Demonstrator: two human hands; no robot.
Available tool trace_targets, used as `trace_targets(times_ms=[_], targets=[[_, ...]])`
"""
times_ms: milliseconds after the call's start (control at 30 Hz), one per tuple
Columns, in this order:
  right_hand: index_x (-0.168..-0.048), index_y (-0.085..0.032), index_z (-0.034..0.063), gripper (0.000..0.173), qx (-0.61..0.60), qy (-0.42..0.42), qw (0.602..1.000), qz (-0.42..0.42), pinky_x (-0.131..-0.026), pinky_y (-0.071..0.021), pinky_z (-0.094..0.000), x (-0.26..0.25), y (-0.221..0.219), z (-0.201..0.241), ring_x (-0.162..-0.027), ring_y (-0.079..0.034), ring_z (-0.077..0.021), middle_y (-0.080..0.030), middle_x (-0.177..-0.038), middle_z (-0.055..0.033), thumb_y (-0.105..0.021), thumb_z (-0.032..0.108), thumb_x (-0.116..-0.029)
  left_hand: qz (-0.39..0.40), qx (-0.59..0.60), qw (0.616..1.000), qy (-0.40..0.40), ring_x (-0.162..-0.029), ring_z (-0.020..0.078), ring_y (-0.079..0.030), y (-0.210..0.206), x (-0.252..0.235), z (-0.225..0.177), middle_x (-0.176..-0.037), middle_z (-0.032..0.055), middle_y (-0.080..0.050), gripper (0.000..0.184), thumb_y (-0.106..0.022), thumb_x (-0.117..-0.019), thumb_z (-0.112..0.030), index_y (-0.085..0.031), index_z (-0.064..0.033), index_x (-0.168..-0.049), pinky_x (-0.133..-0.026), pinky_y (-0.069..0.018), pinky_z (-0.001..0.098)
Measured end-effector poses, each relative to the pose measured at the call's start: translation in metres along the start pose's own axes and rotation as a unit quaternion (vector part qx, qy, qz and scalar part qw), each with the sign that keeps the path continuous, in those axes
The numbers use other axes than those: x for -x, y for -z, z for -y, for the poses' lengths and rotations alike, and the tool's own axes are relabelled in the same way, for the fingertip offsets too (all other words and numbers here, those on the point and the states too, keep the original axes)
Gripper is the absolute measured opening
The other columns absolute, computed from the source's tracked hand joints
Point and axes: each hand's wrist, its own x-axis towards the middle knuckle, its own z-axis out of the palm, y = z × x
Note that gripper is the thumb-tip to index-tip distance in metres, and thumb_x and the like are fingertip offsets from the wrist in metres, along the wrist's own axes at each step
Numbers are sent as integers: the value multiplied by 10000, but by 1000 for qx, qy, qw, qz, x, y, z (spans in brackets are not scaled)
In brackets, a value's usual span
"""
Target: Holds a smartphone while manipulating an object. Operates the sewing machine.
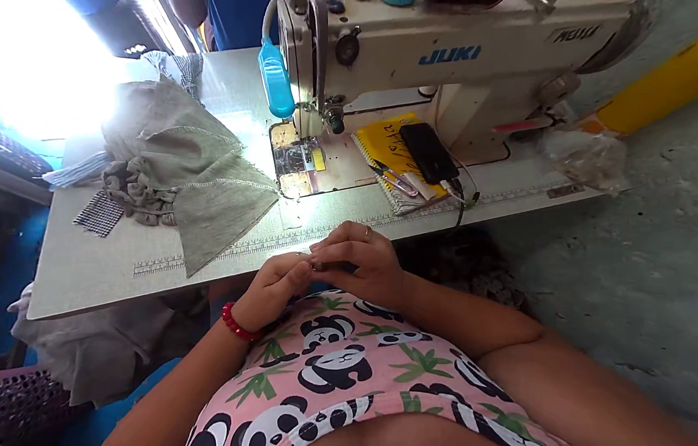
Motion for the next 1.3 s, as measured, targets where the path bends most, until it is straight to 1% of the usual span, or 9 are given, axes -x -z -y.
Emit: trace_targets(times_ms=[200, 267, 333, 467, 533, 633, 700, 1033, 1300], targets=[[-1043, -698, 8, 188, -130, -80, 988, 2, -816, -601, -223, 3, 6, 13, -928, -670, -65, -657, -1004, -65, -785, 72, -889, -22, 8, 998, 65, -724, -79, -574, -2, 14, 0, -745, -163, -609, 362, -496, -1074, -394, -663, -219, -805, -689, -487, 128], [-1027, -701, -15, 171, -71, -46, 996, 7, -832, -598, -216, 1, 8, 13, -940, -675, -76, -659, -987, -91, -771, 77, -901, -15, -123, 989, 85, -965, -3, -604, 3, 19, -2, -999, -62, -659, 370, -483, -1069, -441, -709, -149, -1060, -888, -501, 223], [-1022, -714, -32, 152, -12, -5, 1000, 24, -855, -578, -216, 0, 9, 11, -954, -675, -103, -674, -976, -123, -741, 83, -925, -31, -251, 964, 81, -1137, 106, -613, 4, 25, -9, -1276, 64, -625, 540, -469, -1048, -538, -601, -121, -1364, -974, -523, 334], [-1036, -717, -8, 151, 32, 50, 997, 50, -871, -567, -254, 0, 0, 11, -950, -692, -163, -702, -949, -148, -703, 126, -968, -86, -259, 961, 38, -1104, 116, -640, 3, 29, -26, -1355, 83, -597, 680, -487, -1001, -643, -507, -154, -1473, -891, -565, 302], [-1032, -724, 14, 138, 45, 70, 996, 44, -854, -550, -279, -1, -6, 12, -940, -676, -176, -705, -943, -134, -676, 136, -987, -38, -153, 987, 16, -1139, 70, -638, 0, 23, -29, -1293, 6, -658, 591, -513, -1025, -562, -552, -142, -1439, -974, -546, 286], [-1013, -727, 29, 131, 73, 85, 993, 23, -815, -508, -268, -5, -7, 11, -909, -631, -161, -690, -927, -103, -691, 149, -974, 32, 57, 998, 19, -924, -64, -643, -6, 10, -23, -1016, -158, -703, 357, -463, -1058, -494, -708, -246, -1137, -813, -543, 155], [-1007, -728, 26, 123, 77, 81, 994, 21, -813, -506, -259, -5, -6, 8, -898, -622, -154, -681, -916, -99, -700, 138, -966, 47, 107, 993, 22, -886, -65, -642, -6, 8, -17, -981, -167, -701, 346, -448, -1064, -489, -707, -264, -1108, -780, -539, 148], [-989, -716, 14, 158, 3, 58, 998, 38, -832, -519, -242, -10, -8, 2, -904, -633, -140, -665, -875, -97, -756, 154, -927, -25, -135, 986, -90, -838, -52, -568, -1, 16, -11, -828, -32, -578, 516, -300, -1109, -471, -609, -73, -997, -773, -470, 133], [-991, -697, -7, 193, -29, 37, 998, 47, -805, -512, -234, -13, -14, 0, -865, -616, -146, -623, -847, -122, -762, 163, -927, -31, -206, 972, -113, -815, -8, -567, 3, 17, -13, -796, 29, -543, 538, -224, -1124, -444, -551, -52, -954, -746, -460, 142]])
